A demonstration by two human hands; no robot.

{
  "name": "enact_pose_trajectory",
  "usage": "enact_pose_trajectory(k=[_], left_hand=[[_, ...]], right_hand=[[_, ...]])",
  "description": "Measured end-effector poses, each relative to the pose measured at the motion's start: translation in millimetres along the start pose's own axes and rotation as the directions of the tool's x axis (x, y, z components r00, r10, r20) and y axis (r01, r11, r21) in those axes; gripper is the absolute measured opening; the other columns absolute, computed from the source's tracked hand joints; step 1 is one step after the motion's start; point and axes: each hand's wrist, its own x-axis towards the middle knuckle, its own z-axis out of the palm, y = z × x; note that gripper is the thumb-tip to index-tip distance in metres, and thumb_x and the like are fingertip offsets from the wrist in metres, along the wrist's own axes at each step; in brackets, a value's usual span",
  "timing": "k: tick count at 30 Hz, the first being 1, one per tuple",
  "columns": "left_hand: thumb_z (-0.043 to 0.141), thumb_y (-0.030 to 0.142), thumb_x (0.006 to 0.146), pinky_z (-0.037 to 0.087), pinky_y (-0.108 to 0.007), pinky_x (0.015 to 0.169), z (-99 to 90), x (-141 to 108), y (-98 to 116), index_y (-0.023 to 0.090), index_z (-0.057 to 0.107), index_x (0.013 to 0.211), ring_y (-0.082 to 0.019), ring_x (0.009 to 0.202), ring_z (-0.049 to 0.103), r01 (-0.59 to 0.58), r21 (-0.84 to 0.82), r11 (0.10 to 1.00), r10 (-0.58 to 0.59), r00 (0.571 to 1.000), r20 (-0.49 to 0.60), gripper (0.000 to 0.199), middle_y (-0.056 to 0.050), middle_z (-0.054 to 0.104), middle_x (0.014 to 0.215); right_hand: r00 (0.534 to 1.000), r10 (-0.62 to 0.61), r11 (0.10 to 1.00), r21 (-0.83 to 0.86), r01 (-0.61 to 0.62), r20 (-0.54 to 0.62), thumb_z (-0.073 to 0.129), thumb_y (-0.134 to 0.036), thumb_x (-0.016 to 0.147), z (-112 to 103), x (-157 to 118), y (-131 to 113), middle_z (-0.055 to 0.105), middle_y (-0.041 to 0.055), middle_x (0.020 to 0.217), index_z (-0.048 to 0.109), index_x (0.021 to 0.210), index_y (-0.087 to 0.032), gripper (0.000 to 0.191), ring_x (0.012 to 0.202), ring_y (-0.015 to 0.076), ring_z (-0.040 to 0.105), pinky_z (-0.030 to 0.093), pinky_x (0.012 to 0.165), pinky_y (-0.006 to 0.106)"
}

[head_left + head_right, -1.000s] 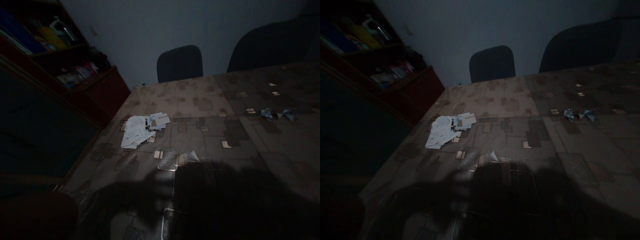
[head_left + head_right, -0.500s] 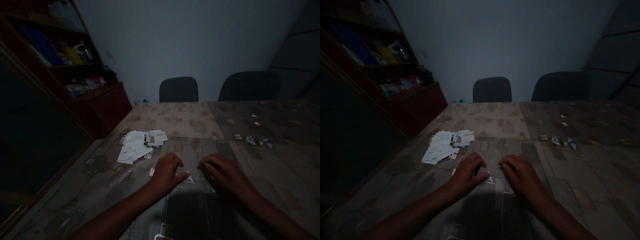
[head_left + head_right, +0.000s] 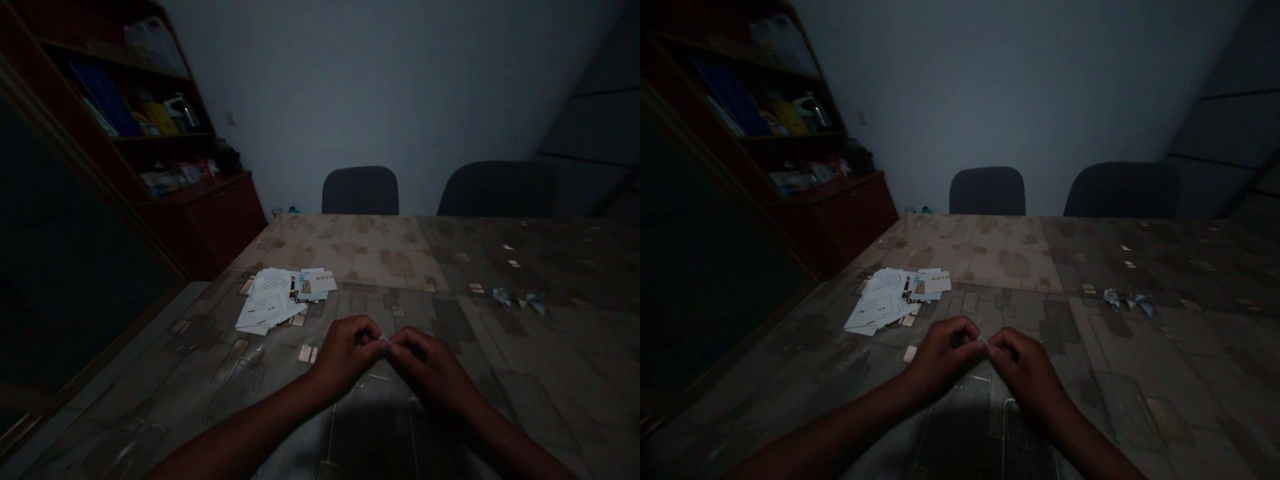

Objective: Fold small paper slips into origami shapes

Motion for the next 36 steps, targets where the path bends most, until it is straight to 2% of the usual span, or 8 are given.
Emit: enact_pose_trajectory(k=[3,8,14,21,30,36], left_hand=[[0.066,0.029,0.079,0.039,-0.023,0.061,4.8,2.8,2.9,0.015,0.065,0.077,-0.015,0.065,0.053,0.019,-0.128,0.992,-0.023,0.999,-0.031,0.014,0.001,0.058,0.068],[0.066,0.032,0.08,0.036,-0.023,0.06,8.8,-1.7,-4.0,0.015,0.064,0.069,-0.014,0.065,0.05,-0.057,-0.087,0.995,0.05,0.995,-0.082,0.02,0.001,0.056,0.065],[0.065,0.034,0.079,0.035,-0.022,0.058,8.1,-3.2,-17.4,0.015,0.061,0.067,-0.013,0.062,0.047,-0.006,-0.17,0.985,0.001,0.999,-0.032,0.023,0.002,0.051,0.061],[0.064,0.034,0.079,0.04,-0.024,0.063,8.4,2.6,-20.1,0.014,0.063,0.073,-0.015,0.065,0.053,0.035,-0.273,0.961,-0.021,0.998,0.052,0.021,-0.001,0.059,0.067],[0.068,0.032,0.076,0.038,-0.024,0.06,12.6,8.5,-27.1,0.014,0.065,0.072,-0.014,0.062,0.052,0.045,-0.283,0.958,-0.051,0.999,-0.013,0.019,0.0,0.059,0.065],[0.068,0.036,0.076,0.039,-0.023,0.06,9.9,8.6,-26.4,0.013,0.066,0.072,-0.014,0.062,0.053,0.04,-0.328,0.944,-0.037,0.999,0.015,0.023,0.001,0.058,0.063]], right_hand=[[0.996,-0.036,0.999,0.028,0.038,-0.077,0.053,-0.041,0.089,-1.1,0.5,-6.5,0.061,0.0,0.069,0.062,0.074,-0.019,0.028,0.067,0.0177,0.056,0.04,0.06,0.026],[0.997,-0.028,0.998,0.061,0.032,-0.069,0.049,-0.044,0.091,4.6,-2.7,-0.1,0.058,-0.0004,0.071,0.06,0.078,-0.019,0.03,0.069,0.0177,0.054,0.041,0.062,0.026],[0.994,-0.062,0.998,-0.007,0.061,-0.091,0.047,-0.044,0.092,13.8,-2.4,8.9,0.054,-0.0013,0.068,0.054,0.074,-0.02,0.031,0.066,0.0173,0.052,0.039,0.061,0.027],[0.991,-0.06,0.997,-0.044,0.055,-0.12,0.045,-0.043,0.093,16.1,-2.0,7.9,0.057,-0.0008,0.068,0.055,0.075,-0.02,0.031,0.066,0.018,0.055,0.04,0.063,0.028],[0.988,-0.021,0.999,0.027,0.025,-0.155,0.047,-0.049,0.091,18.0,2.7,12.3,0.057,-0.001,0.068,0.056,0.076,-0.021,0.034,0.066,0.018,0.054,0.04,0.06,0.026],[0.987,-0.047,0.998,0.021,0.051,-0.151,0.049,-0.048,0.091,18.5,1.4,11.0,0.056,-0.0018,0.067,0.057,0.075,-0.02,0.033,0.064,0.0169,0.053,0.04,0.059,0.025]])
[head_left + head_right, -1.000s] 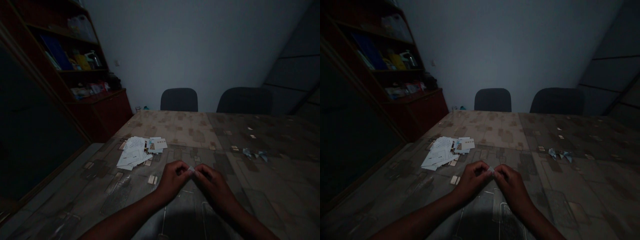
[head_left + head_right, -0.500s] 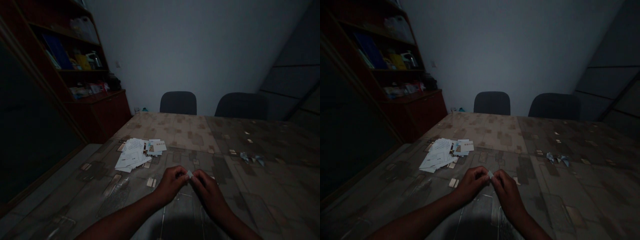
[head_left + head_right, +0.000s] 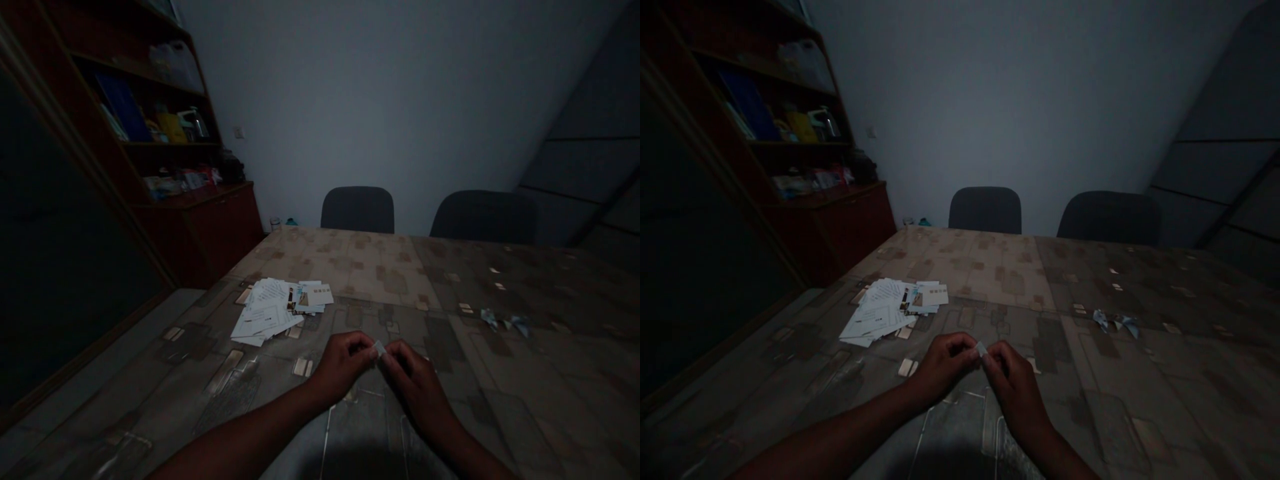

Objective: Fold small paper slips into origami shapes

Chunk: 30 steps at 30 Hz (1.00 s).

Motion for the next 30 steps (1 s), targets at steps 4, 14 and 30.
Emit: enact_pose_trajectory(k=[4,14,30], left_hand=[[0.068,0.035,0.077,0.041,-0.024,0.061,-0.3,-0.2,-0.9,0.013,0.067,0.072,-0.014,0.061,0.055,0.024,-0.031,0.999,-0.023,0.999,0.027,0.023,0.0,0.061,0.063],[0.068,0.037,0.076,0.044,-0.025,0.061,-3.5,2.5,2.7,0.013,0.065,0.071,-0.013,0.058,0.055,0.057,-0.062,0.996,-0.058,0.998,-0.023,0.026,-0.003,0.063,0.062],[0.069,0.031,0.073,0.036,-0.022,0.057,-2.4,-0.2,2.4,0.014,0.063,0.068,-0.012,0.059,0.048,0.017,0.012,1.0,-0.017,0.999,-0.033,0.019,0.002,0.055,0.061]], right_hand=[[1.0,0.01,1.0,0.025,-0.011,0.024,0.047,-0.047,0.093,-1.1,-0.7,-0.6,0.06,-0.0005,0.07,0.058,0.077,-0.02,0.034,0.068,0.0183,0.056,0.041,0.063,0.027],[0.999,0.029,0.998,0.047,-0.03,0.035,0.05,-0.048,0.09,-4.8,0.4,1.5,0.053,-0.0024,0.066,0.056,0.073,-0.02,0.033,0.064,0.0165,0.05,0.038,0.057,0.025],[0.997,-0.009,1.0,-0.008,0.01,0.074,0.041,-0.044,0.094,-4.0,-3.4,-3.9,0.049,-0.0029,0.066,0.052,0.074,-0.02,0.033,0.063,0.0158,0.048,0.036,0.058,0.026]])
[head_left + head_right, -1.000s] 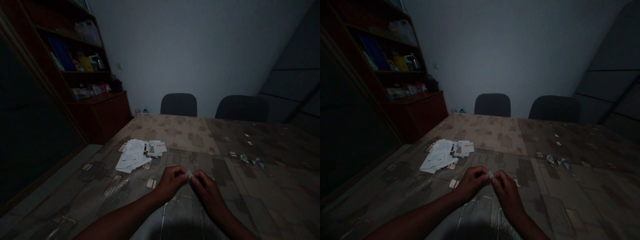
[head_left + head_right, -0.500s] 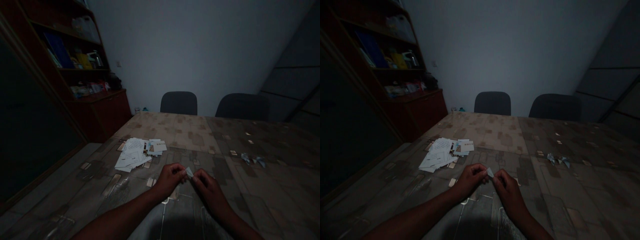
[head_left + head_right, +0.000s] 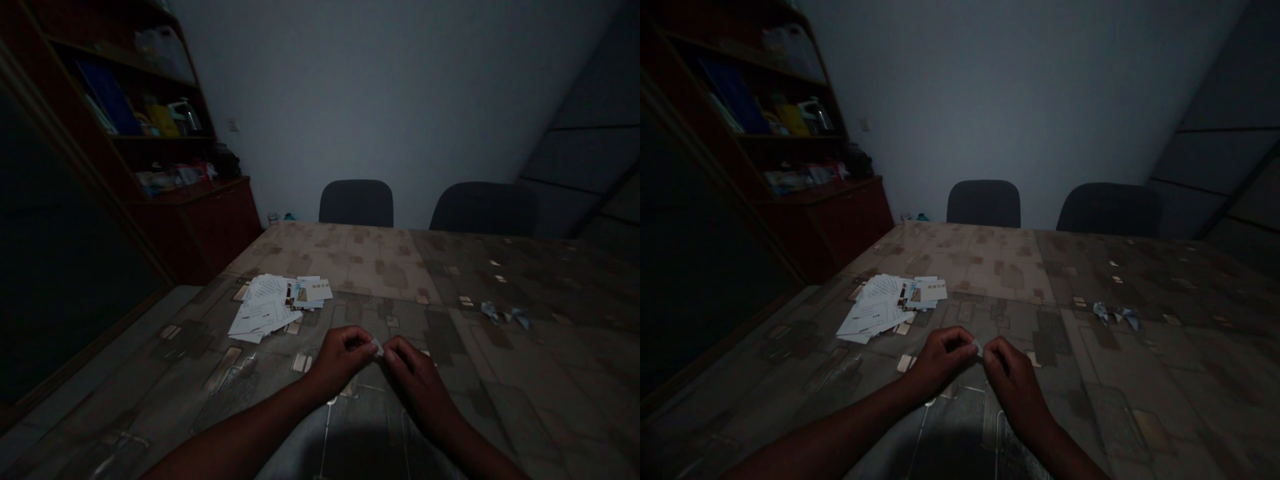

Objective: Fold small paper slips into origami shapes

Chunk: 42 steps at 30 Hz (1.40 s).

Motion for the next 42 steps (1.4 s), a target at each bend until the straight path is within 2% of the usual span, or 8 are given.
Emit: enact_pose_trajectory(k=[9,13,17,20,24,33,38,42], left_hand=[[0.066,0.032,0.076,0.032,-0.021,0.054,3.8,-3.1,0.6,0.014,0.061,0.069,-0.01,0.056,0.042,0.007,0.019,1.0,-0.007,1.0,0.018,0.02,0.004,0.05,0.059],[0.069,0.026,0.072,0.033,-0.021,0.056,5.3,-2.8,4.1,0.013,0.062,0.069,-0.011,0.058,0.044,0.003,0.044,0.999,-0.003,1.0,-0.003,0.014,0.003,0.052,0.061],[0.068,0.027,0.071,0.034,-0.021,0.056,4.7,-2.2,3.9,0.013,0.062,0.066,-0.012,0.058,0.046,0.007,0.017,1.0,-0.007,1.0,0.013,0.016,0.002,0.053,0.059],[0.068,0.031,0.072,0.035,-0.022,0.057,3.9,-1.7,2.7,0.013,0.062,0.067,-0.012,0.058,0.047,0.008,-0.019,1.0,-0.008,1.0,0.014,0.019,0.002,0.054,0.06],[0.071,0.033,0.072,0.034,-0.021,0.056,3.0,-3.0,1.6,0.013,0.06,0.066,-0.011,0.058,0.045,-0.009,-0.048,0.999,0.009,1.0,0.005,0.023,0.003,0.052,0.06],[0.075,0.035,0.072,0.036,-0.021,0.057,4.8,-3.5,1.0,0.013,0.064,0.069,-0.011,0.06,0.049,0.01,-0.089,0.996,-0.01,1.0,-0.001,0.025,0.002,0.054,0.061],[0.072,0.043,0.076,0.044,-0.024,0.062,5.6,-3.6,4.2,0.014,0.068,0.086,-0.013,0.063,0.057,0.057,-0.176,0.983,-0.053,0.998,0.026,0.031,-0.002,0.063,0.075],[0.083,0.031,0.064,0.045,-0.023,0.069,6.6,-6.2,5.3,0.015,0.069,0.096,-0.014,0.072,0.059,0.044,-0.221,0.974,-0.043,0.999,0.012,0.038,-0.003,0.065,0.08]], right_hand=[[0.997,-0.029,0.998,-0.052,0.025,-0.065,0.043,-0.039,0.091,3.4,1.7,5.4,0.046,-0.0036,0.062,0.047,0.068,-0.021,0.028,0.06,0.0149,0.045,0.034,0.056,0.025],[0.997,-0.05,0.995,-0.092,0.043,-0.066,0.045,-0.033,0.088,4.8,2.2,3.4,0.047,-0.0034,0.061,0.047,0.067,-0.021,0.024,0.058,0.0147,0.046,0.034,0.055,0.025],[0.995,-0.069,0.99,-0.129,0.059,-0.074,0.048,-0.028,0.084,6.3,1.9,3.1,0.045,-0.0042,0.059,0.046,0.065,-0.022,0.02,0.055,0.0139,0.043,0.031,0.054,0.025],[0.998,-0.033,0.997,-0.072,0.028,-0.062,0.046,-0.029,0.086,6.0,1.6,3.6,0.044,-0.0042,0.061,0.044,0.066,-0.022,0.021,0.058,0.0144,0.043,0.032,0.055,0.025],[1.0,0.024,0.999,0.022,-0.024,-0.004,0.041,-0.04,0.092,4.5,1.7,2.8,0.046,-0.0033,0.066,0.047,0.07,-0.021,0.03,0.064,0.0157,0.046,0.035,0.059,0.025],[0.999,0.019,1.0,0.015,-0.018,-0.029,0.043,-0.044,0.093,6.5,-1.1,5.6,0.044,-0.0041,0.065,0.045,0.07,-0.022,0.032,0.062,0.0153,0.044,0.033,0.058,0.026],[0.994,0.089,0.987,0.138,-0.079,-0.067,0.042,-0.049,0.095,3.5,-1.4,9.8,0.047,-0.0037,0.067,0.05,0.076,-0.021,0.034,0.064,0.0153,0.046,0.035,0.06,0.026],[0.991,0.112,0.972,0.217,-0.094,-0.074,0.046,-0.05,0.093,2.5,-1.7,9.7,0.047,-0.0036,0.066,0.052,0.075,-0.021,0.034,0.063,0.0149,0.045,0.036,0.059,0.025]])
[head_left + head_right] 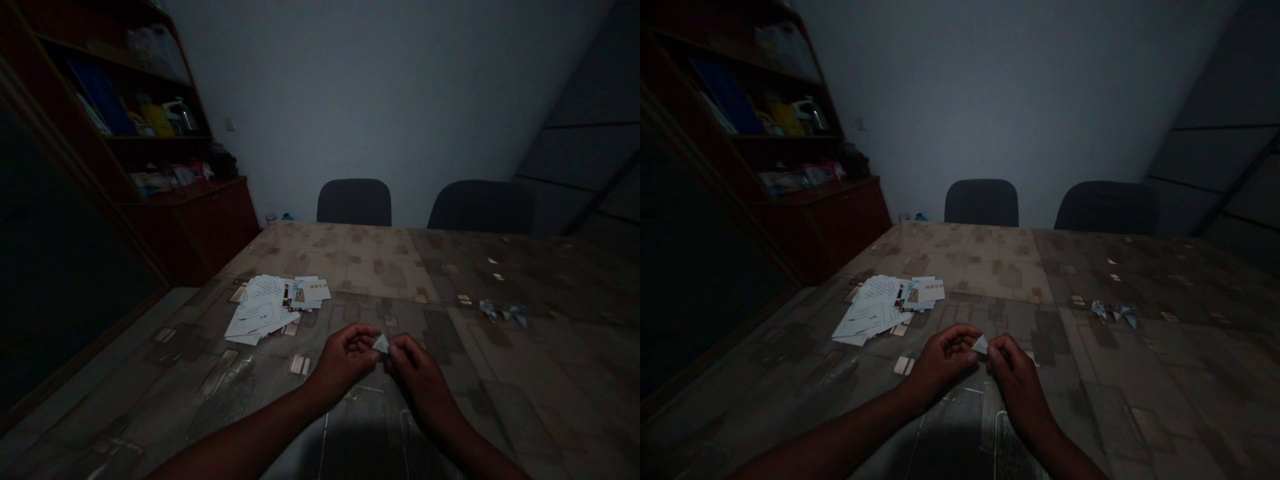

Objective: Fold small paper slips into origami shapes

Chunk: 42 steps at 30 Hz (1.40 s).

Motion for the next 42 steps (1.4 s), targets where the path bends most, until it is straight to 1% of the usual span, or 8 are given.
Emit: enact_pose_trajectory(k=[6,11,16,21,27,33,38,42], left_hand=[[0.079,0.024,0.067,0.043,-0.021,0.064,2.1,-0.5,-2.0,0.015,0.067,0.094,-0.012,0.066,0.057,-0.027,0.002,1.0,0.027,0.995,-0.094,0.031,-0.001,0.063,0.076],[0.075,0.019,0.069,0.042,-0.021,0.062,2.4,-2.3,1.5,0.017,0.059,0.078,-0.012,0.065,0.056,-0.094,0.127,0.987,0.113,0.983,-0.148,0.018,0.002,0.06,0.069],[0.071,0.015,0.07,0.042,-0.023,0.062,3.0,-5.4,6.6,0.016,0.062,0.067,-0.015,0.064,0.057,-0.119,0.353,0.928,0.172,0.978,-0.121,0.01,0.0,0.063,0.065],[0.072,0.014,0.069,0.042,-0.023,0.062,3.6,-6.6,8.4,0.016,0.066,0.067,-0.016,0.065,0.058,-0.135,0.44,0.888,0.208,0.97,-0.123,0.007,0.0,0.065,0.065],[0.069,0.011,0.07,0.043,-0.023,0.064,3.4,-8.7,8.0,0.016,0.067,0.068,-0.016,0.067,0.06,-0.2,0.473,0.858,0.263,0.962,-0.072,0.007,0.0,0.066,0.067],[0.068,0.01,0.07,0.045,-0.023,0.066,4.9,-9.3,8.0,0.017,0.067,0.071,-0.017,0.069,0.061,-0.174,0.409,0.896,0.231,0.969,-0.093,0.007,-0.001,0.067,0.069],[0.067,0.009,0.07,0.046,-0.024,0.066,5.9,-10.2,9.7,0.017,0.067,0.07,-0.017,0.069,0.061,-0.208,0.423,0.882,0.26,0.963,-0.068,0.008,-0.001,0.067,0.07],[0.067,0.011,0.072,0.045,-0.024,0.065,6.0,-10.7,9.6,0.017,0.067,0.069,-0.016,0.067,0.06,-0.234,0.464,0.854,0.286,0.957,-0.043,0.007,-0.001,0.065,0.068]], right_hand=[[0.999,-0.015,0.998,-0.054,0.017,0.038,0.051,-0.048,0.09,2.5,0.2,0.6,0.053,-0.0019,0.067,0.058,0.078,-0.02,0.031,0.064,0.016,0.049,0.038,0.059,0.025],[0.994,-0.079,0.991,-0.112,0.07,-0.08,0.055,-0.044,0.088,2.0,-2.6,1.5,0.056,-0.0012,0.071,0.059,0.085,-0.021,0.023,0.068,0.017,0.052,0.04,0.062,0.026],[0.991,-0.127,0.98,-0.16,0.117,-0.048,0.055,-0.038,0.088,2.7,-5.2,-0.3,0.055,-0.0013,0.07,0.057,0.077,-0.021,0.02,0.067,0.0173,0.052,0.04,0.062,0.027],[0.99,-0.112,0.98,-0.173,0.096,-0.084,0.056,-0.039,0.086,3.5,-4.4,-3.5,0.052,-0.0024,0.067,0.056,0.078,-0.022,0.019,0.064,0.0172,0.051,0.04,0.059,0.026],[0.994,-0.088,0.985,-0.155,0.076,-0.069,0.057,-0.042,0.086,4.6,-4.9,-2.0,0.05,-0.0029,0.066,0.055,0.079,-0.021,0.022,0.062,0.0165,0.049,0.037,0.055,0.025],[0.991,-0.109,0.983,-0.154,0.096,-0.078,0.058,-0.04,0.085,4.9,-4.1,-4.9,0.052,-0.0026,0.065,0.058,0.077,-0.021,0.021,0.061,0.0165,0.051,0.039,0.056,0.026],[0.991,-0.123,0.981,-0.158,0.113,-0.059,0.055,-0.037,0.087,3.5,-4.2,-3.0,0.061,0.0006,0.075,0.062,0.091,-0.021,0.018,0.071,0.0193,0.057,0.043,0.064,0.028],[0.981,-0.187,0.972,-0.153,0.178,-0.051,0.054,-0.035,0.089,2.5,-2.7,-1.3,0.059,0.0019,0.083,0.062,0.088,-0.021,0.016,0.077,0.0193,0.058,0.044,0.069,0.029]])
